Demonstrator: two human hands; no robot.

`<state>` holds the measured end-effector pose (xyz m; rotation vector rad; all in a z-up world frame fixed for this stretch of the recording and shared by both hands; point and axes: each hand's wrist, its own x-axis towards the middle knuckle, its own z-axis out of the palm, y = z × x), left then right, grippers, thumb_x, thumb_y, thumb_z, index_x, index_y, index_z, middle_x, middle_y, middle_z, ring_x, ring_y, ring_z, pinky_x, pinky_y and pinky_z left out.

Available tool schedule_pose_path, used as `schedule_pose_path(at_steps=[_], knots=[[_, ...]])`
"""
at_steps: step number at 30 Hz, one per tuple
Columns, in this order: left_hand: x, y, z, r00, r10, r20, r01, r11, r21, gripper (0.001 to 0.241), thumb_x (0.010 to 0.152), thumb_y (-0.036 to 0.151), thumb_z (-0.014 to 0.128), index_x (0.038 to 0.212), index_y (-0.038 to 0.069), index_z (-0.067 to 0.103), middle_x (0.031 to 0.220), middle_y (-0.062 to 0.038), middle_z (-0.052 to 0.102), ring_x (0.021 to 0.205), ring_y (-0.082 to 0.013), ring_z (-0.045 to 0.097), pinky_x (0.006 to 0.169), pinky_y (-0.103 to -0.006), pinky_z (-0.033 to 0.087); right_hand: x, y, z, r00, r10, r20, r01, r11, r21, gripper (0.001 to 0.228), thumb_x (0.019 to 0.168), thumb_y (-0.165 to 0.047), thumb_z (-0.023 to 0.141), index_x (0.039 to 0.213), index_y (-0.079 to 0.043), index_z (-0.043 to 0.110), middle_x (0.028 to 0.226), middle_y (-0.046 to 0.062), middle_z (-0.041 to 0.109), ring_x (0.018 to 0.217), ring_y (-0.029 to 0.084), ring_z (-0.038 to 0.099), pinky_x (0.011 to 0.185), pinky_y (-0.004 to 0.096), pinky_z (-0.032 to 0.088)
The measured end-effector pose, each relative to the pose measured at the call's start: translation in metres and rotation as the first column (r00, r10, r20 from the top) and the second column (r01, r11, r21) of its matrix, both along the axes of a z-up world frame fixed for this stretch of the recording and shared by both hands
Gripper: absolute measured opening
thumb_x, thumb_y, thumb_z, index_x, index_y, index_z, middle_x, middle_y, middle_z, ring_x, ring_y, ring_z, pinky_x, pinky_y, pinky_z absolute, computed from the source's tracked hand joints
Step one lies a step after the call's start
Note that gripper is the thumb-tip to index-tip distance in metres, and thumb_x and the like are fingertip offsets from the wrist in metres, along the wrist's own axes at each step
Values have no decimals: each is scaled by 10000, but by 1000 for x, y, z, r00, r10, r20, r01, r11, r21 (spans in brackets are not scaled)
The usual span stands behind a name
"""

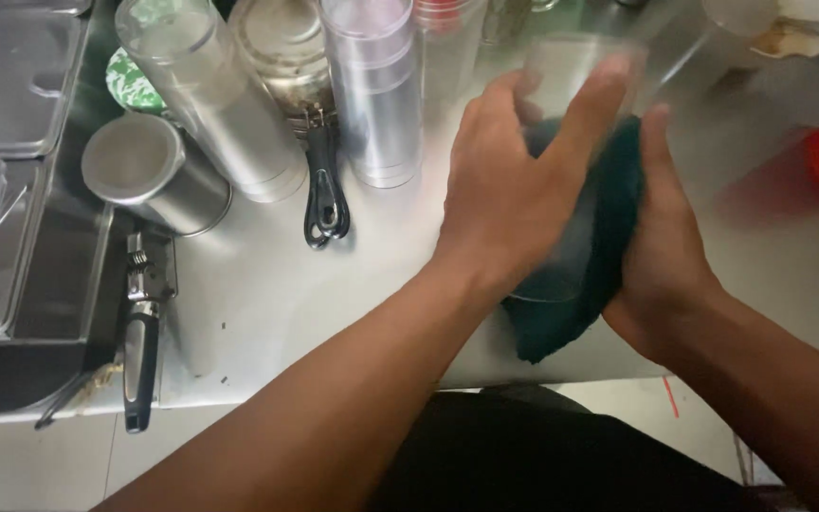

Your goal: Wiping and drying a tall drinking glass with a green cloth.

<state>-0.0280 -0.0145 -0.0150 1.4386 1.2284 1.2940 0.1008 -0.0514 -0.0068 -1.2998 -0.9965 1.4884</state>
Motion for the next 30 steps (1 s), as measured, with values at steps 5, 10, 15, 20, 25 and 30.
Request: schedule_pose_path(at_steps=[5,10,15,20,25,30], knots=[[-21,-18,-3,979,-192,71,195,980,-40,994,873,836,556,1325,-48,609,1195,-224,617,1102,-317,611,947,-415,578,-19,-5,24,996,-52,70,43,992,115,848,944,-792,342,1499,-156,427,1451,143,515,1352,319,508,1099,596,448],[-28,-17,-6,989,-81,-126,88,995,52,974,880,724,686,1382,-98,540,1299,-247,564,1214,-352,581,991,-428,503,-30,-10,30,976,-101,194,55,972,229,893,936,-853,407,1480,-147,436,1451,105,537,1373,287,534,1136,546,457],[-34,-15,3,965,-257,-52,258,966,9,1016,826,769,586,1447,-32,512,1261,-208,542,1122,-318,596,895,-417,523,-38,-18,23,996,-82,46,66,959,275,942,930,-862,430,1524,-132,407,1452,104,523,1387,288,521,1141,515,462],[-43,-27,8,982,-191,4,191,980,50,1020,845,800,593,1396,-57,541,1267,-203,604,1157,-311,617,949,-417,542,-50,-35,10,982,-191,-8,191,979,73,891,928,-817,319,1537,-175,423,1438,104,537,1339,267,548,1055,505,509],[-53,-22,20,977,-201,74,189,972,142,1053,867,817,607,1420,-73,497,1292,-208,566,1210,-297,602,964,-408,527,-71,-43,29,951,-307,39,309,931,-196,822,887,-682,280,1546,-215,427,1441,61,541,1330,228,547,1069,456,478],[-70,-21,31,996,-87,29,63,883,465,675,964,658,649,1304,78,599,1205,-102,587,1106,-221,629,924,-362,515,-75,-40,33,871,-455,184,490,794,-359,731,1026,-616,269,1622,-198,204,1597,128,415,1460,359,431,1151,670,322]])
